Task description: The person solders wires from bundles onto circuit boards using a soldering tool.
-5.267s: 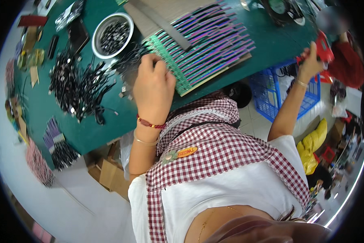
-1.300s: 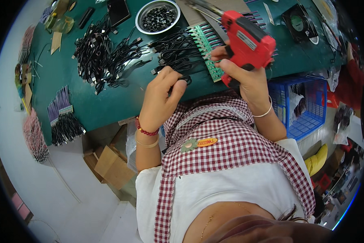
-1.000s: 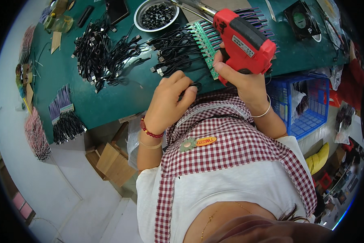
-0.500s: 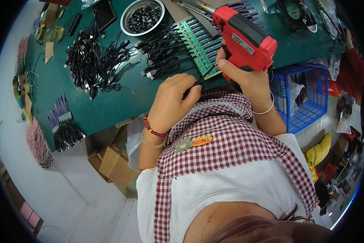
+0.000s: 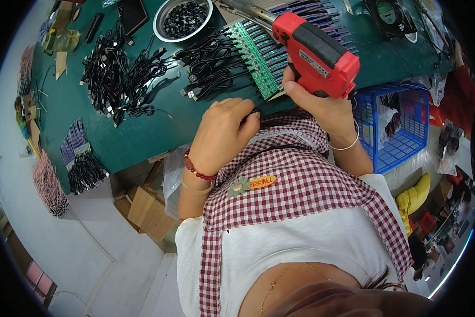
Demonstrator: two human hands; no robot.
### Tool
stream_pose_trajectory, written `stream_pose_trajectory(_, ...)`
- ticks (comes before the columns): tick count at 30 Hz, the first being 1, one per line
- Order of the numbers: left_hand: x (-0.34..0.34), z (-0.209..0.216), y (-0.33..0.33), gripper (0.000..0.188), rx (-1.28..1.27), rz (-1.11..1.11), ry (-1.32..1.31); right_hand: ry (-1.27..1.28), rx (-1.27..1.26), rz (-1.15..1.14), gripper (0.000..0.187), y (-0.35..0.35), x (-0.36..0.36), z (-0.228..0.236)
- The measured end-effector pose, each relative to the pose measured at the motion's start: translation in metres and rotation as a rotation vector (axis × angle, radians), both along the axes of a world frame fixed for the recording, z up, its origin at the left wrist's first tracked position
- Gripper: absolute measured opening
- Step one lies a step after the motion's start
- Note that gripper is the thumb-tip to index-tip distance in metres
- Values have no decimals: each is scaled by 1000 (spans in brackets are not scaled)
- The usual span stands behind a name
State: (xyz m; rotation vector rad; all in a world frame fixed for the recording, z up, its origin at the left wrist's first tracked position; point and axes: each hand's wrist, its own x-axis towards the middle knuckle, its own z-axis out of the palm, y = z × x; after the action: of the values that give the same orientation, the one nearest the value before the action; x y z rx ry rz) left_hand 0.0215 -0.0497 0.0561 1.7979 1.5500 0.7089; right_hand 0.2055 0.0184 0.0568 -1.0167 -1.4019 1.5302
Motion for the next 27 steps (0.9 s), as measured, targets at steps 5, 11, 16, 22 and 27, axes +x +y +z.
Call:
stream_pose_trajectory(5, -2, 1, 3, 14, -10, -80, 20, 7, -20, -19, 20, -2, 0, -3)
stream_pose_trajectory(11, 11, -17, 10, 18, -177, -88, -597, 50, -146, 75, 17, -6, -2, 5)
stream_pose_trajectory(16, 21, -22, 6, 8, -295, 123, -866, 64, 6, 48, 15, -5, 0, -7)
stream_pose_trajectory(22, 21, -6, 13, 11, 188, 160, -176, 17, -67, 28, 16, -4, -6, -6)
stream_pose_trajectory(27, 20, -6, 12, 12, 227, 217, -43, -7, -95, 40, 24, -7, -5, -5)
